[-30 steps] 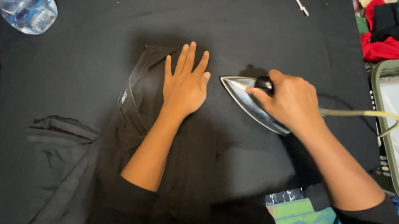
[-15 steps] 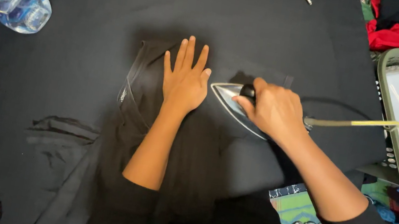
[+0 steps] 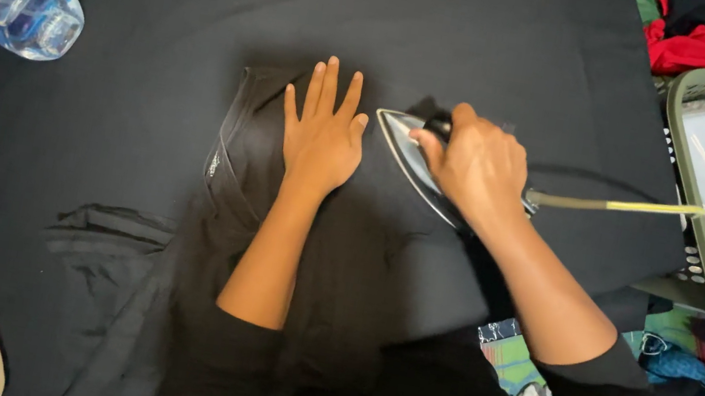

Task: The person irons a black t-shirt on an ironing board. They smooth the fabric, use a steam iron to press the shirt, and spray water from a bottle onto the garment before continuing to iron different sections.

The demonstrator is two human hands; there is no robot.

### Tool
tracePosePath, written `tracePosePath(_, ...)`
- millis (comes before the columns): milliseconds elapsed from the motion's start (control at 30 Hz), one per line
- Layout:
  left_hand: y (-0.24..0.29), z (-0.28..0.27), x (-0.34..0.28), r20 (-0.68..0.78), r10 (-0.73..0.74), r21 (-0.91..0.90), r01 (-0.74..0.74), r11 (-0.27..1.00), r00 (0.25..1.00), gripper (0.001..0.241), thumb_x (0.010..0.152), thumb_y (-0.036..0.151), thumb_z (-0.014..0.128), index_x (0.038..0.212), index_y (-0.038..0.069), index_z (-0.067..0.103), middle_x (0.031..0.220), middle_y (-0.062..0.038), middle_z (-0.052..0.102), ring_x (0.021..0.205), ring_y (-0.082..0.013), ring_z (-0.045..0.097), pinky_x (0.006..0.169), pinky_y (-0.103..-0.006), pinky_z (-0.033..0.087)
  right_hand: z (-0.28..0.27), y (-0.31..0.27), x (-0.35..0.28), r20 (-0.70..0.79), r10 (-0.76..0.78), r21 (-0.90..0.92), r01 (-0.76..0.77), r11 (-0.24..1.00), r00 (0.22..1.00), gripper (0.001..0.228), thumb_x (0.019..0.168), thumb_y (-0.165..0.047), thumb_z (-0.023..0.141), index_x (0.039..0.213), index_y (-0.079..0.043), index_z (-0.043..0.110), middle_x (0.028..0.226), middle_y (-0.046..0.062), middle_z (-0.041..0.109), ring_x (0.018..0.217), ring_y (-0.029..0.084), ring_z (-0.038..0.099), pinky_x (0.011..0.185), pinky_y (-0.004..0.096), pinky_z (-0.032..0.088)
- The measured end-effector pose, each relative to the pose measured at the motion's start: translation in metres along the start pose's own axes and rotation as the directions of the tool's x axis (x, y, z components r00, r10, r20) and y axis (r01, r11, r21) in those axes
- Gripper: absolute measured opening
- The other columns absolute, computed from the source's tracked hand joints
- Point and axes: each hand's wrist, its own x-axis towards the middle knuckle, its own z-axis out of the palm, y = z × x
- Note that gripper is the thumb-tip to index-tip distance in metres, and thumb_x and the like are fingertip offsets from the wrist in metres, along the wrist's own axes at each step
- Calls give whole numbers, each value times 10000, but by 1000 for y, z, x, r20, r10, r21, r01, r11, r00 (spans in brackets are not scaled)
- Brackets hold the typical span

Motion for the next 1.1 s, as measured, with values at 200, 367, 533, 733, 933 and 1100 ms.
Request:
tracePosePath(200,1,-3,-1,5,-1,-18,1,1000,1000,569,1110,388,293,1647,200,278,1736,-126,79,1603,-248,-1,1246,-605,-53,2,6,17,-69,49,13,-49,999,996,477,984,-535,682,1011,-59,656,855,226,723,850,496,731,729,578,573)
tracePosePath(367,-1,1,-1,-6,11,0,-11,1000,1000,575,1111,389,301,1650,190,279,1735,-131,80,1603,-256,5,1250,-609,-31,16,11,24,-40,9,-27,-11,1000,999,494,977,-563,654,1008,-70,646,845,213,722,835,494,729,722,581,569)
tracePosePath(533,-1,0,-1,-7,8,-7,-8,1000,1000,575,1111,395,298,1650,193,279,1735,-132,77,1602,-256,0,1246,-612,-38,-3,6,-4,-5,-148,-79,147,986,989,483,948,-557,670,987,-76,659,813,215,728,819,480,737,723,575,573)
tracePosePath(733,-2,0,-2,1,14,-17,-14,1000,1000,606,1103,463,297,1650,201,276,1735,-128,72,1603,-253,-9,1251,-609,-44,-7,17,-38,69,-183,-51,187,981,981,441,917,-496,693,958,-58,658,783,214,721,798,474,734,707,566,575)
tracePosePath(933,-2,0,-3,-17,28,-17,-28,999,999,641,1098,513,314,1650,189,283,1732,-138,86,1601,-265,2,1248,-614,-32,-7,38,-55,99,-285,-60,292,955,953,418,854,-557,688,900,-145,643,739,107,717,753,370,739,650,467,569)
tracePosePath(1100,-2,2,-1,-6,23,3,-23,1000,1000,651,1094,527,315,1655,202,264,1734,-134,72,1601,-261,-11,1252,-616,-35,-2,63,-61,57,-462,-43,464,885,885,433,804,-624,678,804,-199,596,678,64,680,714,310,725,625,412,565)
